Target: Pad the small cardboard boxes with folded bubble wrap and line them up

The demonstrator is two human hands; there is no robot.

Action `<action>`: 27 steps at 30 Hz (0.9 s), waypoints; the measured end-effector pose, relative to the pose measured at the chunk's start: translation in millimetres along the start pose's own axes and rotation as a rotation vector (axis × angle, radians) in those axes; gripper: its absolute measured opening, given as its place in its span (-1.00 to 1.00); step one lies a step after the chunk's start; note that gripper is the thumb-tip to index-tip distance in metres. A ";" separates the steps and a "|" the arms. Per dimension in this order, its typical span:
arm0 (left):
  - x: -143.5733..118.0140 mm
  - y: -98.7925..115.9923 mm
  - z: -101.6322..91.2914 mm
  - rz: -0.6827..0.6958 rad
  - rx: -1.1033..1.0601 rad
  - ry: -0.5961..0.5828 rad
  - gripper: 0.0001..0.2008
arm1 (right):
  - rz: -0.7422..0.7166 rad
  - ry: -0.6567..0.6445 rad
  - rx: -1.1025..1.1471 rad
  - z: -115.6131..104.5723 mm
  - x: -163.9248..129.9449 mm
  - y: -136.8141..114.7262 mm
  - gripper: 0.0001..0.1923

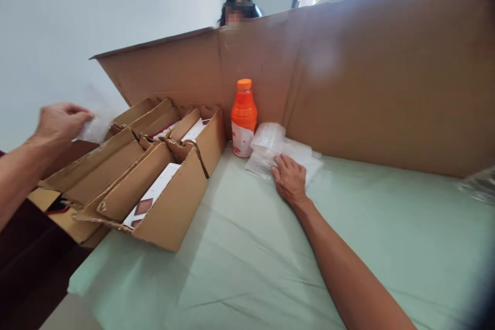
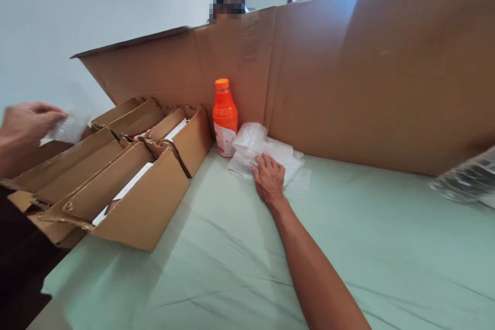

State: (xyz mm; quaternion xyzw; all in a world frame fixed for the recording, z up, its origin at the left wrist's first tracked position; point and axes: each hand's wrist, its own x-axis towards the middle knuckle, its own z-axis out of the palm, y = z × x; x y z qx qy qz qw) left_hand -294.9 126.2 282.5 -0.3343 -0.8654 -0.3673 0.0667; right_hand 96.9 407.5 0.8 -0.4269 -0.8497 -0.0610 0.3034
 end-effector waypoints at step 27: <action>-116.4 229.6 360.3 0.422 -0.063 -0.430 -0.76 | 0.123 0.161 0.151 -18.3 0.1 13.3 -0.46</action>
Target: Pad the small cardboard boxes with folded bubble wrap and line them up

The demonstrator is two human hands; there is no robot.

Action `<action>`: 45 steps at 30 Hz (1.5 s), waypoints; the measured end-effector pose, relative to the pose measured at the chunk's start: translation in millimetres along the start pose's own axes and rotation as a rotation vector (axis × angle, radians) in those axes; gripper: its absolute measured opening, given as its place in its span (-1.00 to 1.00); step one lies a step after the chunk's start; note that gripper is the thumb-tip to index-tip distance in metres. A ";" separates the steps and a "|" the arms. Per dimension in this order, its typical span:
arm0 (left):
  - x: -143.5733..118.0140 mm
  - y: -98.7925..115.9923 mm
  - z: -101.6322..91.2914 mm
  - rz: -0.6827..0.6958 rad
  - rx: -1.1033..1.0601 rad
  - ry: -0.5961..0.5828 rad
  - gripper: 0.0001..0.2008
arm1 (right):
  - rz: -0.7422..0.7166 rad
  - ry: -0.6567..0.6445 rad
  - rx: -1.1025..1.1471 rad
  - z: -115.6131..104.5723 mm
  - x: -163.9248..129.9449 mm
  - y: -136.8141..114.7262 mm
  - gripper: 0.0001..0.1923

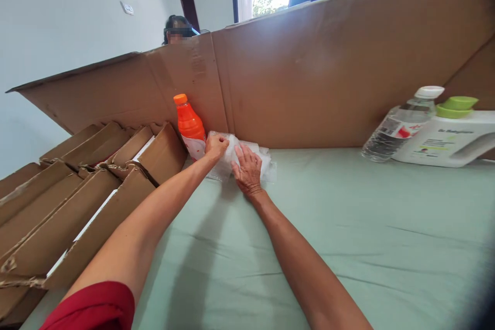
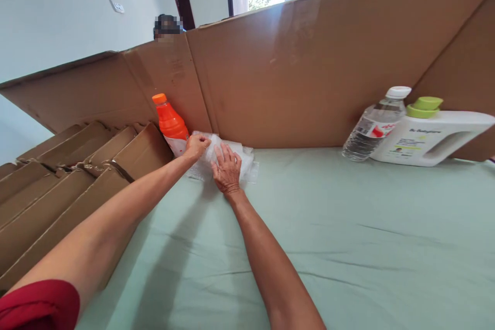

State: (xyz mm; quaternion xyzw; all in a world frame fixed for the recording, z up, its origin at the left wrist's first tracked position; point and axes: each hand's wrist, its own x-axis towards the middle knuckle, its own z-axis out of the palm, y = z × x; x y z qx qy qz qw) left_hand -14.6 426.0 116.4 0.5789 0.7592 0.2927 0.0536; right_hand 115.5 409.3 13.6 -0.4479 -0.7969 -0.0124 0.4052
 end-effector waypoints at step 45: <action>-183.1 -77.0 -258.1 0.056 0.532 -0.198 -0.41 | -0.133 0.122 -0.052 -25.9 -5.1 -30.7 -0.60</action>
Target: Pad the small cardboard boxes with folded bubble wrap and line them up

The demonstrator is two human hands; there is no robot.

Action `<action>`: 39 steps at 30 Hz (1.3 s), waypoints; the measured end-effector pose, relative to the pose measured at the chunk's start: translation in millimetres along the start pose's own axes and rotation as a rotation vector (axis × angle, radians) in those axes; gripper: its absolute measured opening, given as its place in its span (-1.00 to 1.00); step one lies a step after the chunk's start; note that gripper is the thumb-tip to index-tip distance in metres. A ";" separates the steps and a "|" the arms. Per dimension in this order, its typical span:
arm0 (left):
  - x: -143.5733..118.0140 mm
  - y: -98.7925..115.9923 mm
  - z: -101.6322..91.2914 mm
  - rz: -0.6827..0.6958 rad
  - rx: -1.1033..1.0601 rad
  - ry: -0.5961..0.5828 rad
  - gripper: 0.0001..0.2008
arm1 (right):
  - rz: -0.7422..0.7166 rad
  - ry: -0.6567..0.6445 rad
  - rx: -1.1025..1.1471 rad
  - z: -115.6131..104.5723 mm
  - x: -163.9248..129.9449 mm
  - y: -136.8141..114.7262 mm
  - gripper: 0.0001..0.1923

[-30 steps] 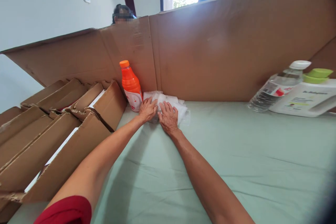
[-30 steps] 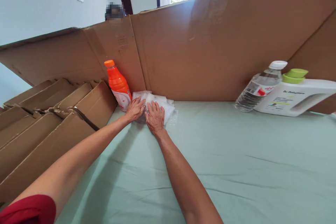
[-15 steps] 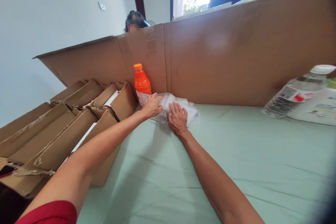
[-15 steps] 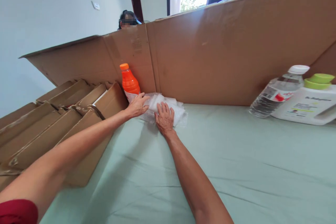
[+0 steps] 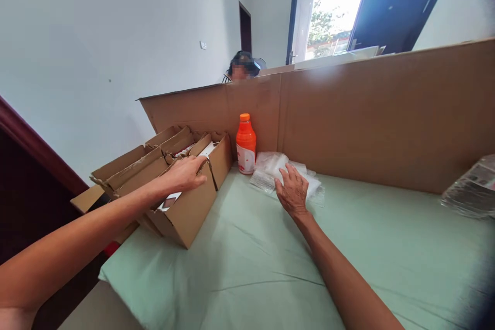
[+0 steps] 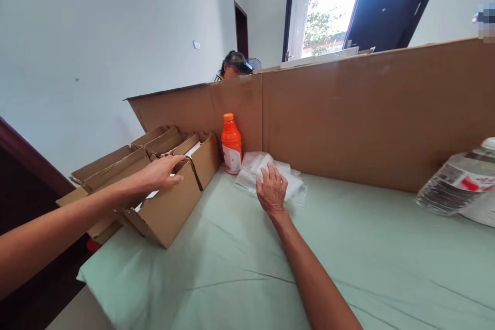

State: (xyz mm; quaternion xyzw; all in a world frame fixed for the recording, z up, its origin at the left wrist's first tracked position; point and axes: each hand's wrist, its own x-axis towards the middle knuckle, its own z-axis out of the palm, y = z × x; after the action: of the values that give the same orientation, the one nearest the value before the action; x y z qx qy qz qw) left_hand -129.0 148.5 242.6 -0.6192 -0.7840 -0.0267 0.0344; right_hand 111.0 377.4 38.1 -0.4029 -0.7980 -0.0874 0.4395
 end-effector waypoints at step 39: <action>-91.8 54.5 200.4 0.010 -1.272 -0.261 -0.38 | 0.483 -0.495 0.614 -207.4 -187.6 -44.9 -0.43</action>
State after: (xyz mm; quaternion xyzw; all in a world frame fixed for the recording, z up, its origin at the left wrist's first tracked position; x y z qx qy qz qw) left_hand -59.0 89.1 34.9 -0.5206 -0.6100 -0.4102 -0.4343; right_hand 263.8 139.1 27.1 -0.4371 -0.7512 0.3568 0.3424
